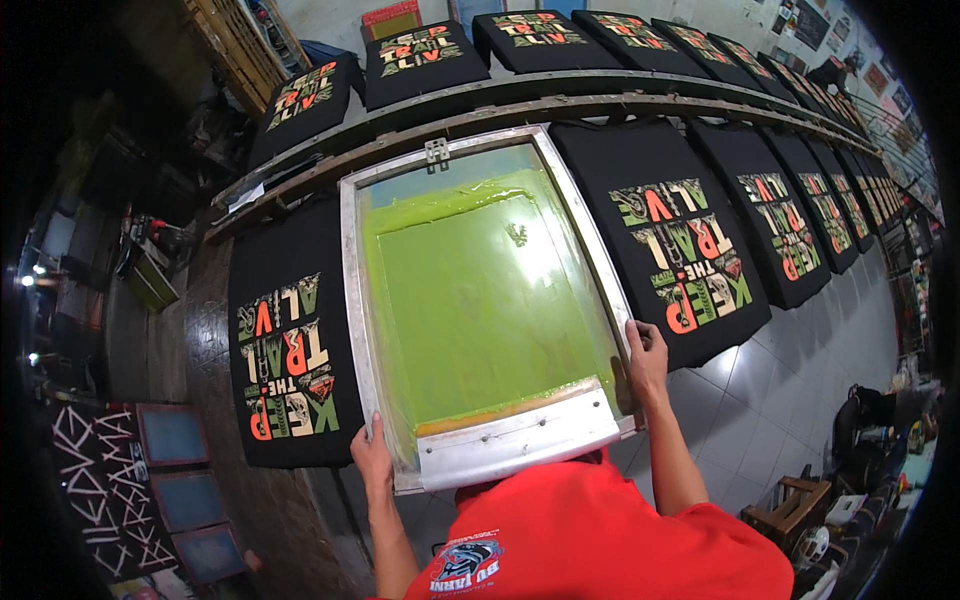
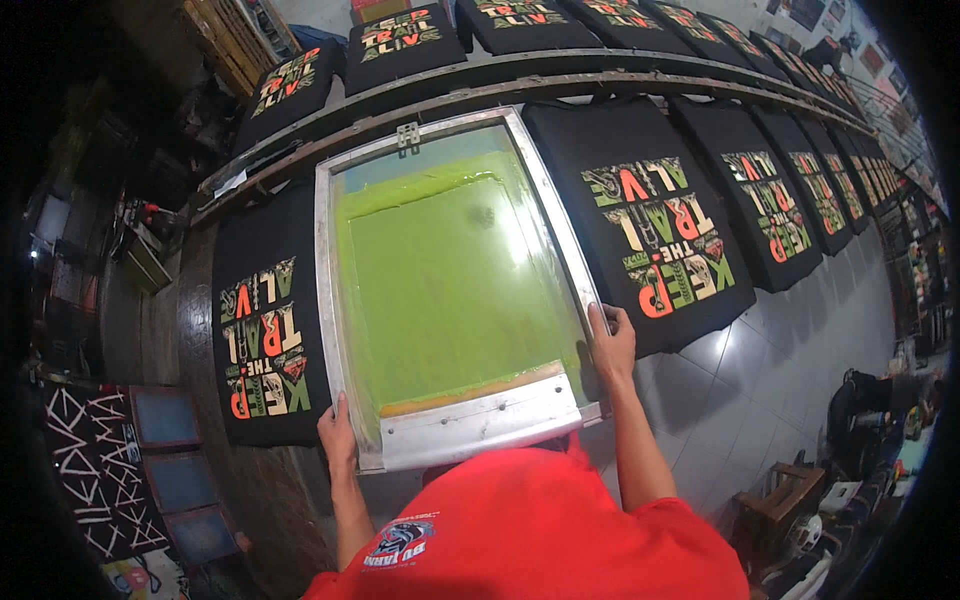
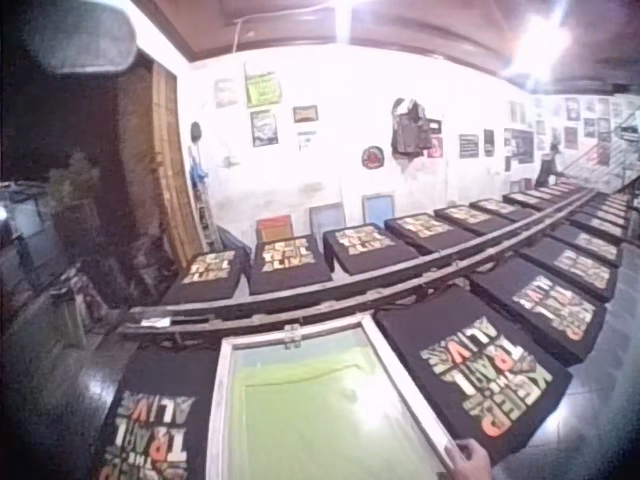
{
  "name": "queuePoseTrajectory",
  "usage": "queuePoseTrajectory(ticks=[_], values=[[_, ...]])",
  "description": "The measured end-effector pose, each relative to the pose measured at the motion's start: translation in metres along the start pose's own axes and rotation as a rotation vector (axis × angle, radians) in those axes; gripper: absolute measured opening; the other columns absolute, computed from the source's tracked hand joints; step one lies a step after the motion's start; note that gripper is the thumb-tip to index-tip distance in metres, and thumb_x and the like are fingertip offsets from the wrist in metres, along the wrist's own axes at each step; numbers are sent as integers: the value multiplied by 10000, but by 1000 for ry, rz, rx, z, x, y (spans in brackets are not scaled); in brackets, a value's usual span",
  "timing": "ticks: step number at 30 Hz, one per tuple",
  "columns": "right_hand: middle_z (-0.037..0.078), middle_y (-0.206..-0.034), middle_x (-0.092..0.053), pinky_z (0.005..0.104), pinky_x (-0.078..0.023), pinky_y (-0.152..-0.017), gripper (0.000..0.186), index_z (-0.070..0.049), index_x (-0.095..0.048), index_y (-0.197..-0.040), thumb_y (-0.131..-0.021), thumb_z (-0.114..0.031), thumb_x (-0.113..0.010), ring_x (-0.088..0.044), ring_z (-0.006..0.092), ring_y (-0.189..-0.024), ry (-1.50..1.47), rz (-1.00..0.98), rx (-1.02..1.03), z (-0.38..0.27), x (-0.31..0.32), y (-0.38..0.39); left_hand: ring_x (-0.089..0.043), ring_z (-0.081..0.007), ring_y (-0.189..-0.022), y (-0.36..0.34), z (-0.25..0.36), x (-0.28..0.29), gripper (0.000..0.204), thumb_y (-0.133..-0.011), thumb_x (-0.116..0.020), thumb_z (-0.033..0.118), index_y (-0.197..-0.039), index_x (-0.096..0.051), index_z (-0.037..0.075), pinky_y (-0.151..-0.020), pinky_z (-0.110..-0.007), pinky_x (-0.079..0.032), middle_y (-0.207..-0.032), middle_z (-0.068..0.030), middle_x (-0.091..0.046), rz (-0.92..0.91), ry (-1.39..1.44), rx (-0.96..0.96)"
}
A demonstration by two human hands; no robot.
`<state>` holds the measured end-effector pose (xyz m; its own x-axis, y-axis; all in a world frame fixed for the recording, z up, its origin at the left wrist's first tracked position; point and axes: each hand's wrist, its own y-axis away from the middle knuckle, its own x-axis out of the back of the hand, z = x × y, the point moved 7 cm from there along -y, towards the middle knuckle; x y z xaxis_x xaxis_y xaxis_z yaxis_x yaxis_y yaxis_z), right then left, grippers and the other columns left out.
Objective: The person performs screen printing by spreading green ink across a mesh screen with a squeegee over multiple black t-shirts lined up on a production rack.
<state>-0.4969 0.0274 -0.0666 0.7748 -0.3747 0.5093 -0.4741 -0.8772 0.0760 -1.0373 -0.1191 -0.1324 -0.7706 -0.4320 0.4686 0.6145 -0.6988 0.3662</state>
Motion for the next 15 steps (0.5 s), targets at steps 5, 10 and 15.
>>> queuePoseTrajectory(ticks=[5,10,15], values=[[144,-1012,-735,337,-520,-840,533,51,-663,-1230,-981,-419,-700,-675,183,-909,-52,-40,-17,7,3,-2,-608,-128,-816,9,13,-5,486,-1043,-633,356,-1077,-713,-121,-764,-328,-517,-898,-133,-741,-4,50,-22],[172,-1044,-746,341,-524,-876,518,60,-679,-1213,-986,-405,-698,-697,206,-960,-19,-16,17,4,1,-3,-602,-106,-841,3,7,-7,445,-1040,-649,317,-1096,-720,-118,-769,-309,-514,-924,-111,-749,-35,44,51],[186,-1040,-756,347,-530,-924,503,56,-697,-1191,-966,-393,-728,-716,238,-993,-25,47,68,1,-2,0,-616,-104,-896,-7,-18,-17,401,-1029,-671,261,-1176,-714,-110,-812,-289,-513,-1007,-103,-758,-18,90,89]])
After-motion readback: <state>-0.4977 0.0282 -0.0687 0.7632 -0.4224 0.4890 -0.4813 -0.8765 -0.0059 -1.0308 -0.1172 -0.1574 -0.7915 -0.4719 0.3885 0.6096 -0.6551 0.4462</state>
